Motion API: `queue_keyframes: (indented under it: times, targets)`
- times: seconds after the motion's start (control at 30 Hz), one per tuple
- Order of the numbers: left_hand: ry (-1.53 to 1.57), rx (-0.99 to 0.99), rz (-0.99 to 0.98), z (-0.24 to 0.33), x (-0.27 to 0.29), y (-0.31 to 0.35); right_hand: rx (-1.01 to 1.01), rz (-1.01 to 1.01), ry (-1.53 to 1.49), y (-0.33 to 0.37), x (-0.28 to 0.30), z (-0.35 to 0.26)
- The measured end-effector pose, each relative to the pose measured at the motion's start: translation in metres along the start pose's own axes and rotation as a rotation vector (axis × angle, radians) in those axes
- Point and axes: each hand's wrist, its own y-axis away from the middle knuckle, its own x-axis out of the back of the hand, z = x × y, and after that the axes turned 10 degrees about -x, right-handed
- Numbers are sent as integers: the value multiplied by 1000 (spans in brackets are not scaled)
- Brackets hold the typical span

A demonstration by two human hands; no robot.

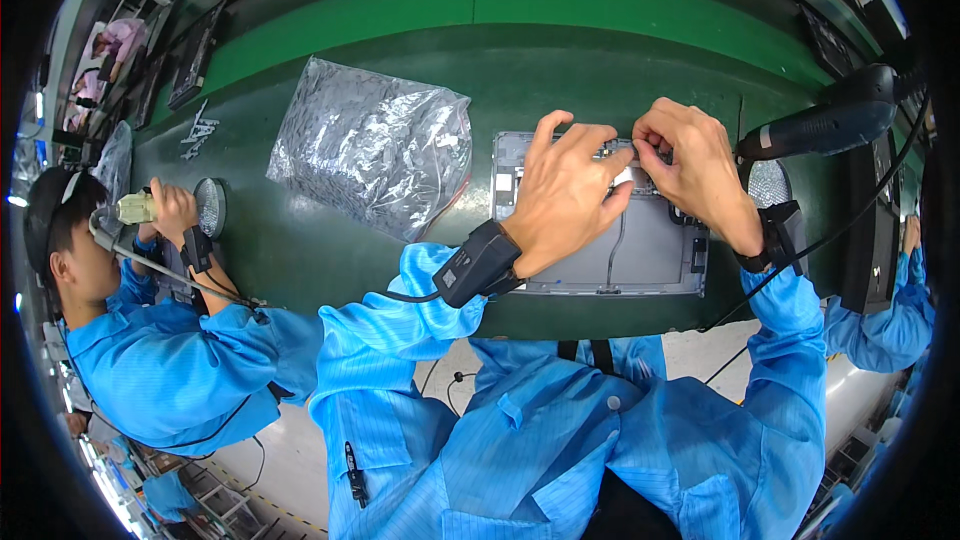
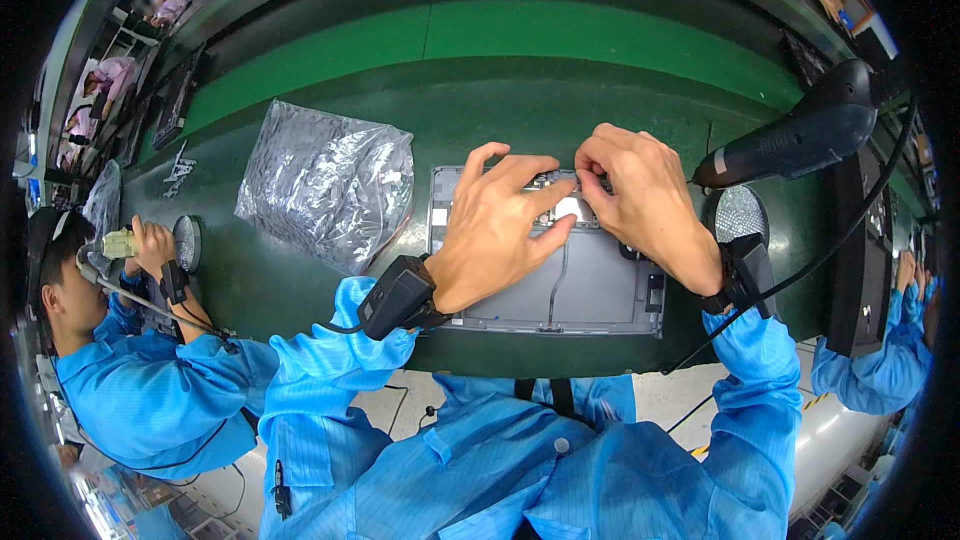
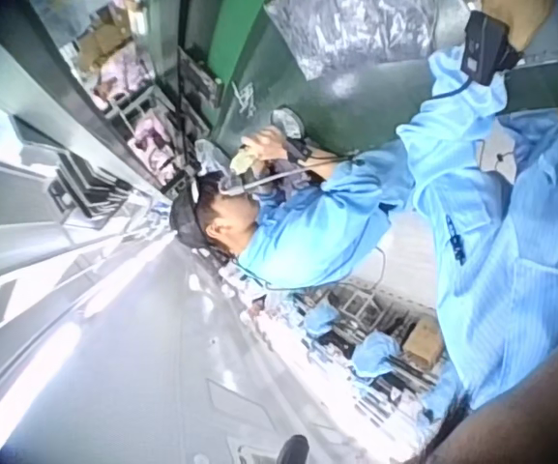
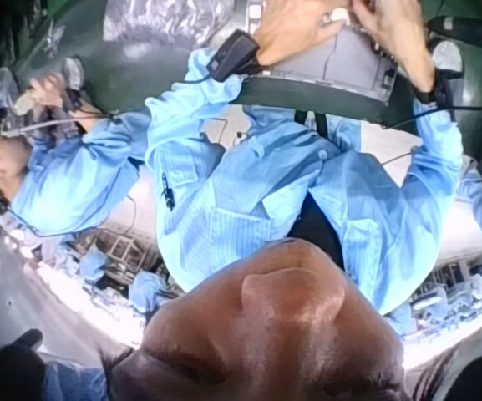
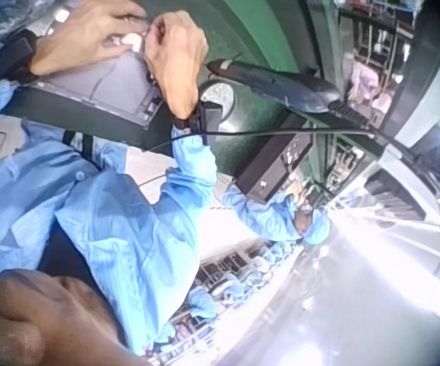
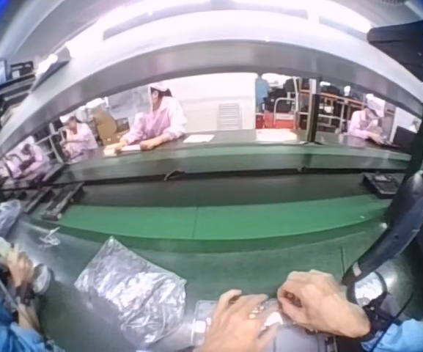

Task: Assembling an electronic device component on a factory production line using tools.

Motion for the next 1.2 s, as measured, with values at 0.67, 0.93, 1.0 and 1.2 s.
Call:
queue_keyframes:
  times: [0.67, 0.93, 1.0, 1.2]
  targets:
    - [-229, -133, -125, 3, -7, -2, -41, 29, -134, 6, -5, 13]
    - [-285, -126, -185, 8, -4, -3, -241, -216, -280, -17, 4, 33]
    - [-282, -115, -179, 9, -6, -3, -271, -262, -289, -20, 4, 35]
    - [-282, -117, -176, 9, -7, -3, -329, -368, -372, -29, 3, 40]
